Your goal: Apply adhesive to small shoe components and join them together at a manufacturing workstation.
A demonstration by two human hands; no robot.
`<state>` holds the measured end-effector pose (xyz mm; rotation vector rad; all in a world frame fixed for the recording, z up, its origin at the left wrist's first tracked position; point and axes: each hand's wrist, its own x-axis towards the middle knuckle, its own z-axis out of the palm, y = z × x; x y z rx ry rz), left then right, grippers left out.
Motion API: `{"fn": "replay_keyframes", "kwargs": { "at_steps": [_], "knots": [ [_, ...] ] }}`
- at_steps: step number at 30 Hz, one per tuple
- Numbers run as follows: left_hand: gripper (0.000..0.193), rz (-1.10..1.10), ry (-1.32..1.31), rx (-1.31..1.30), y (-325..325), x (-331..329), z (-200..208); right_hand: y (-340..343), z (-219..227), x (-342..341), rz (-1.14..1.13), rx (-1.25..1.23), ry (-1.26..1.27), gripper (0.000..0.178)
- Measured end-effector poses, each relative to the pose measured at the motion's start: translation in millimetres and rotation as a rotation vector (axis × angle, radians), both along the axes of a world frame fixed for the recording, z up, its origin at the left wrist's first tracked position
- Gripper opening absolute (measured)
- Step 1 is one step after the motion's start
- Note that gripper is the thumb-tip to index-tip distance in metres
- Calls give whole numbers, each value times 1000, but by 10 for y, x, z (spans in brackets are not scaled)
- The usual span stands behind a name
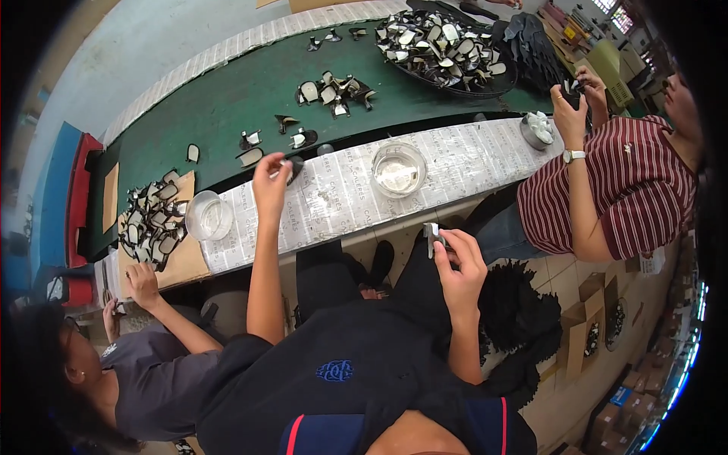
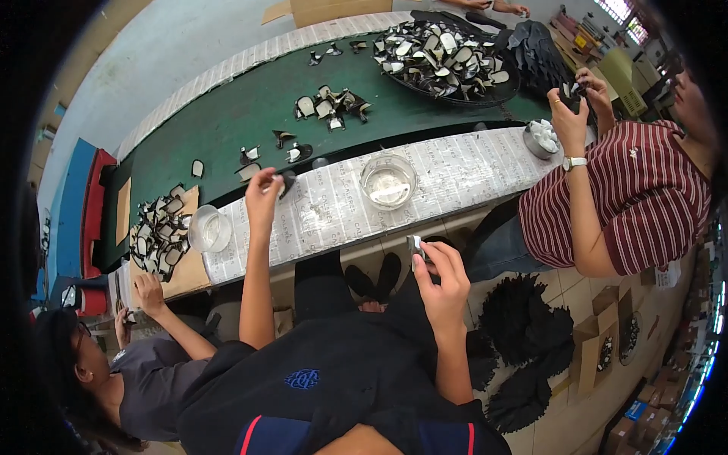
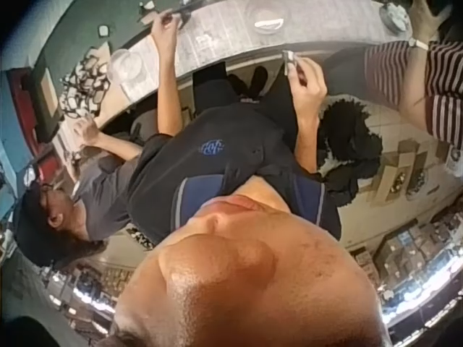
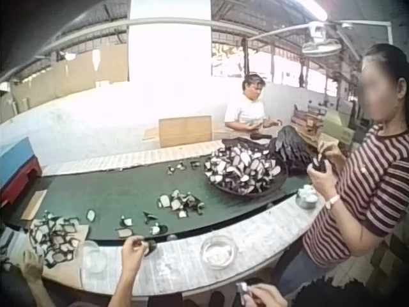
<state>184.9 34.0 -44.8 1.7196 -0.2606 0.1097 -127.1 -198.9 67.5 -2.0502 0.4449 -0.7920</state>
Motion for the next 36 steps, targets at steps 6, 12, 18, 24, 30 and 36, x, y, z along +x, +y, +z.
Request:
{"fn": "replay_keyframes", "kwargs": {
  "at_steps": [6,12,18,24,30,36],
  "knots": [
    [36,-214,-110,279,-47,-628,94,46,-74,17,26,11,12,22],
    [35,-85,-215,495,-142,-698,-257,85,-61,5,44,35,6,23],
    [27,-101,-171,354,-269,-840,-30,115,-101,3,50,27,-15,23],
    [39,-359,450,-463,-315,-1416,389,232,-37,70,143,-99,-58,25],
    [49,-548,621,-501,-241,-1614,412,362,-3,146,241,-290,-139,28],
    [45,-508,682,-550,-329,-1803,524,472,-49,171,278,-384,-141,30]
  ]
}}
